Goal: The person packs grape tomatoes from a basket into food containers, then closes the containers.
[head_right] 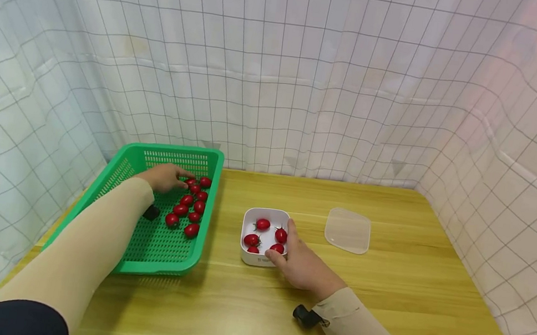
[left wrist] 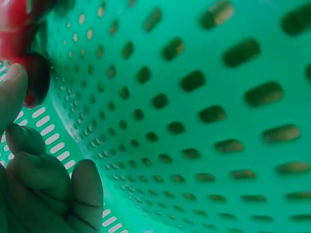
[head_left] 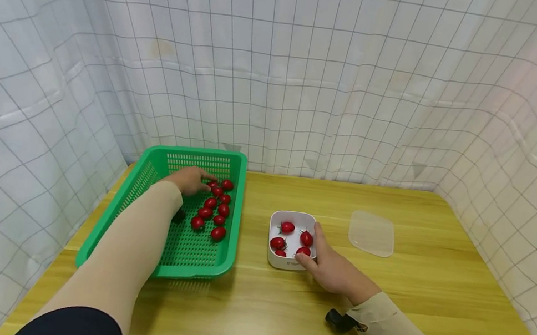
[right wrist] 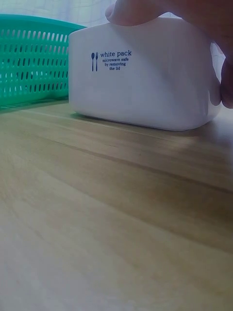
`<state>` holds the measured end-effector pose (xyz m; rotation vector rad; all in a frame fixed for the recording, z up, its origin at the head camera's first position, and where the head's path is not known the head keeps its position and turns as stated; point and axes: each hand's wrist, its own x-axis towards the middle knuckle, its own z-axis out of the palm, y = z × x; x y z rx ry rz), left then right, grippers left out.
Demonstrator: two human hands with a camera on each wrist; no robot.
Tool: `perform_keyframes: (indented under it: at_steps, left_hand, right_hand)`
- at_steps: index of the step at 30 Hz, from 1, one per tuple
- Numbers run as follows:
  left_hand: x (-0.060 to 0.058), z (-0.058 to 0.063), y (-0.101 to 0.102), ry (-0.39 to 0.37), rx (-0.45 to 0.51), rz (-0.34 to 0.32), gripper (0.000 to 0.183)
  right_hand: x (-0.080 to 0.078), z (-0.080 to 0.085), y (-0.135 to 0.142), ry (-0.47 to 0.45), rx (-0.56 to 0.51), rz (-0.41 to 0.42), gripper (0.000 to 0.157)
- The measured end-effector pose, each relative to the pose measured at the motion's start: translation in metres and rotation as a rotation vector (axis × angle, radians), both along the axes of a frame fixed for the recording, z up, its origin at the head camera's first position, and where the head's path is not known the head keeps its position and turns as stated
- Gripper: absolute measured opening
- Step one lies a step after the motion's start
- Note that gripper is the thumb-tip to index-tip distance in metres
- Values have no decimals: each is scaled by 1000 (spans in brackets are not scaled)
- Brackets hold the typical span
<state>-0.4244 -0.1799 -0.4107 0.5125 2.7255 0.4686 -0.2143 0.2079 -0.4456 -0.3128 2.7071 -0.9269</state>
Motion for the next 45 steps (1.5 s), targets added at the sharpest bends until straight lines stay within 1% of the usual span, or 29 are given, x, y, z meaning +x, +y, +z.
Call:
perform_keyframes:
  at_steps: [3, 8, 14, 17, 21, 25, 30, 35, 40, 45]
  left_hand:
    - [2, 0, 0, 0, -9, -3, 46]
    - [3, -2, -1, -20, 11, 9, 48]
    - [1, -5, -1, -26, -33, 0, 48]
    - [0, -5, -2, -57, -43, 16, 49]
    - [2, -3, -3, -95, -76, 31, 51]
    - [4, -1, -3, -107, -97, 33, 51]
    - [3, -5, -2, -123, -77, 53, 50]
    - [3, -6, -2, -130, -68, 60, 50]
    - [2, -5, -2, -137, -60, 57, 50]
    - [3, -6, -2, -137, -74, 47, 50]
  right_hand:
    - [0, 0, 0, 0, 2, 2, 102]
    - [-1, 0, 0, -5, -2, 1, 102]
    - [-1, 0, 0, -5, 0, 1, 102]
    - [-1, 1, 0, -6, -1, -1, 101]
    - [0, 1, 0, -3, -3, 0, 101]
    - [0, 1, 0, -5, -2, -5, 100]
    - [0, -1, 0, -6, 3, -10, 99]
    - [0, -2, 1, -7, -3, -5, 99]
    - [1, 0, 1, -14, 0, -14, 99]
    - [2, 1, 0, -15, 8, -16, 100]
